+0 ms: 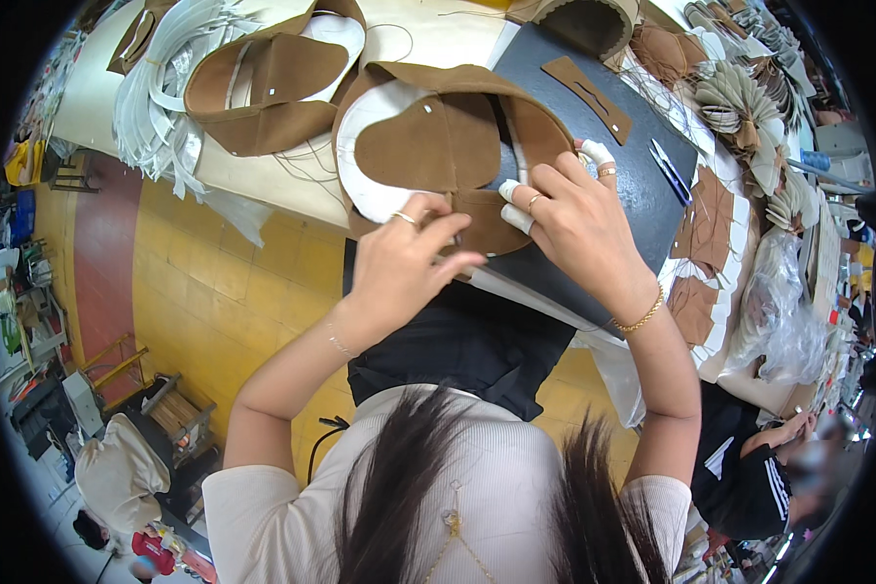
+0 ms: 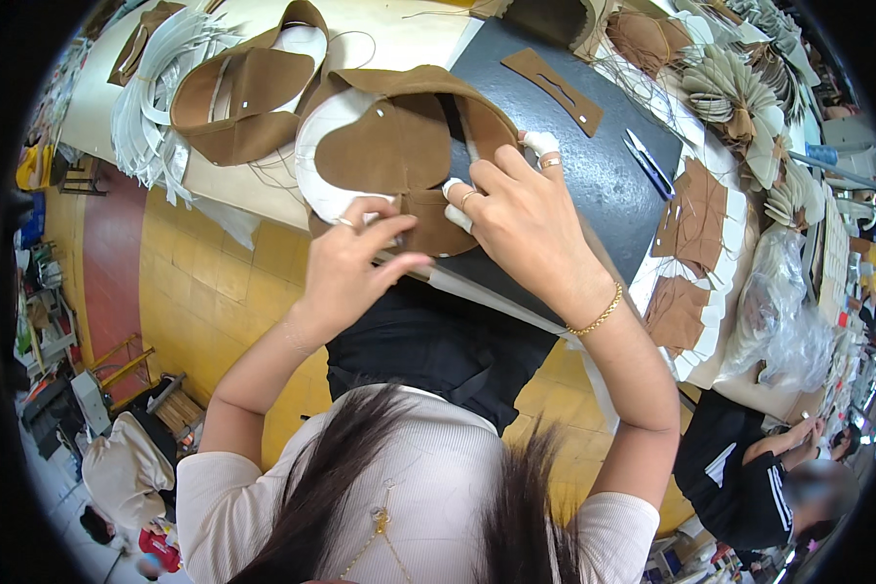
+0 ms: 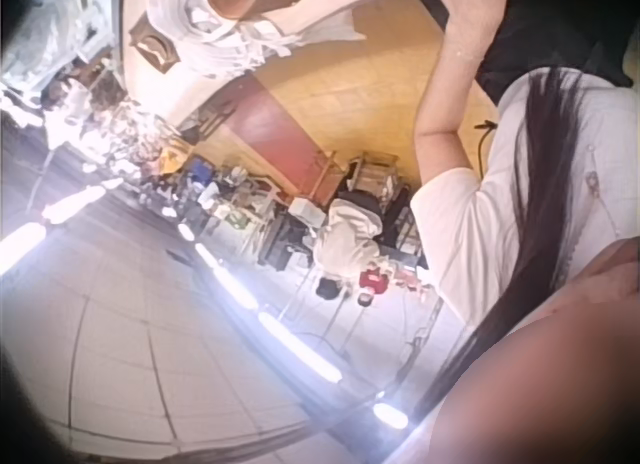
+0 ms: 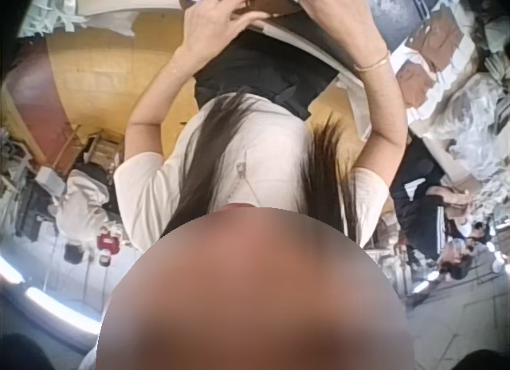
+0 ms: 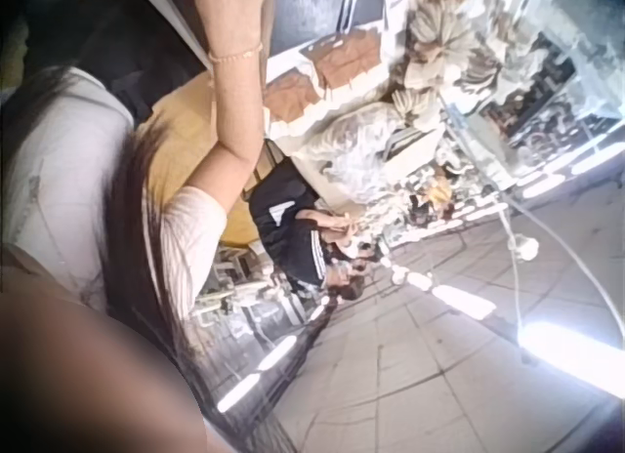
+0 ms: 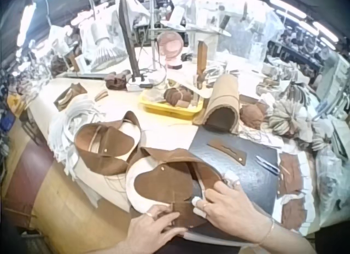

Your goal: The person walks to a workstation and begins assembling a brown leather bag. They use a hammer and a metal punch to drive rivets into the bag's seams, repeatedly striking the punch to secure the hardware.

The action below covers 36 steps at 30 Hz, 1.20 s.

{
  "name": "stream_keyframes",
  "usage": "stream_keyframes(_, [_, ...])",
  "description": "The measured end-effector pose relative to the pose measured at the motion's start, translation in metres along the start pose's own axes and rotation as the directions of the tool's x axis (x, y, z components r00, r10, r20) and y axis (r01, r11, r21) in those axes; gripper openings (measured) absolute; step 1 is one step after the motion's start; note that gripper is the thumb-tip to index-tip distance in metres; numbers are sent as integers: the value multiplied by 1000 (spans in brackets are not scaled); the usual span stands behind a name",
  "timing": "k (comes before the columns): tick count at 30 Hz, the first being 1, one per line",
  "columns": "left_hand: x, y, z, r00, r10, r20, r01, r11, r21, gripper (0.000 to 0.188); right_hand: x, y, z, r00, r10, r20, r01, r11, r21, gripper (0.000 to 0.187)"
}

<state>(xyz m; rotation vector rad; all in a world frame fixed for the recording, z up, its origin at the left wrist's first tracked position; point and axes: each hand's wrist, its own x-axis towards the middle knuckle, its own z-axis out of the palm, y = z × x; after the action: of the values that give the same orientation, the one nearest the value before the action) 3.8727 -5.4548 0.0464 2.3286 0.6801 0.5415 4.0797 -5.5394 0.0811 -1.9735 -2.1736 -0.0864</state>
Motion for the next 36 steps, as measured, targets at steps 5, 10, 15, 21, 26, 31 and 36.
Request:
stream_keyframes(5, [18,-9,-31,951,-304,58,306,892,-332,21,2,4,-6,994,-38,98,45,997,-65,13])
stream_keyframes(10, [31,-19,-25,930,-311,195,356,632,-688,25,3,-1,-5,994,-26,109,35,996,-76,16])
stream_keyframes(15, [31,-17,-13,912,-397,107,313,501,-807,25,0,-2,2,1000,2,9,-2,998,-58,15])
stream_keyframes(21, [32,-16,16,925,-375,65,259,493,-830,20,-6,-4,10,998,64,-17,-64,998,-19,13])
stream_keyframes(26, [30,-21,29,942,-335,18,232,613,-755,18,-8,-3,12,997,68,-37,-68,997,-25,13])
stream_keyframes(31, [31,-19,33,931,-365,12,261,642,-721,15,-6,-3,10,997,69,-40,-69,998,-13,13])
stream_keyframes(36, [31,-17,35,950,-309,-47,204,727,-656,15,-9,-4,11,996,79,-33,-80,997,-19,13])
